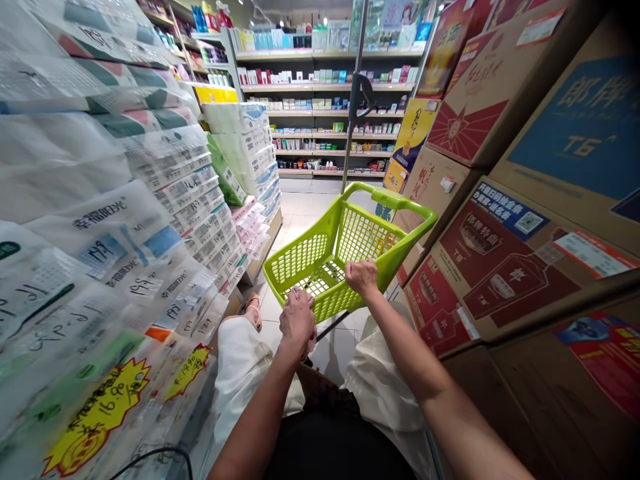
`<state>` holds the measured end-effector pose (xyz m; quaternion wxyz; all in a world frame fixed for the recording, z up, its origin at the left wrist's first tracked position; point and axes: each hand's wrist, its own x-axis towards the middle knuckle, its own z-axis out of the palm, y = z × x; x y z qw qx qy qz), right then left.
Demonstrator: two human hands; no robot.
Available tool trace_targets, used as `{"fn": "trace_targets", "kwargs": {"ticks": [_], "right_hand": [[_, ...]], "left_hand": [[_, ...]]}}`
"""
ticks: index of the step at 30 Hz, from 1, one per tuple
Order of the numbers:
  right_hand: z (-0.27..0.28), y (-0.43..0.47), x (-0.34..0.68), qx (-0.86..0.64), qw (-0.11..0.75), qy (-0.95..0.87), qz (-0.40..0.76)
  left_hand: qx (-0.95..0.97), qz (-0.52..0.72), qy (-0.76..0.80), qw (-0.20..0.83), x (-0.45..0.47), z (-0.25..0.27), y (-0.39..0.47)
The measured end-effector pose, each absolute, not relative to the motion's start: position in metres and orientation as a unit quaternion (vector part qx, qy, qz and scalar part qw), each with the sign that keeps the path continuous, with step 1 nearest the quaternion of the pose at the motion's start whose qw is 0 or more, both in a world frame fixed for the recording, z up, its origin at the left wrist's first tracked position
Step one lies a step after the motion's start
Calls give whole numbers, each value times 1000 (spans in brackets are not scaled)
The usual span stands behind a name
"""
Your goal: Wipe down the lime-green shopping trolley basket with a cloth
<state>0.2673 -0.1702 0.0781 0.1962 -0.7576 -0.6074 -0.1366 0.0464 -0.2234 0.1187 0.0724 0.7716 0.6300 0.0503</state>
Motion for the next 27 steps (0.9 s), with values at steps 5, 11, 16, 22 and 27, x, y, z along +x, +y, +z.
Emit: {"fn": "trace_targets", "kwargs": {"ticks": [5,11,16,22,27], "right_hand": [[83,-170,258,-764,192,-601,-134],[88,-173,247,-750,170,-629,-114],[95,-175,271,-717,140,-667,-147],[91,-164,274,-699,206,-656,-193],[83,-154,247,-710,239,-632,-198]], "left_hand": [[792,56,607,41,67,124,-218],[793,92,602,9,49,105,-219],[792,105,601,-14,22,92,-211],[756,125,642,14,12,101,-189],[738,141,657,64,43,114,-183]]}}
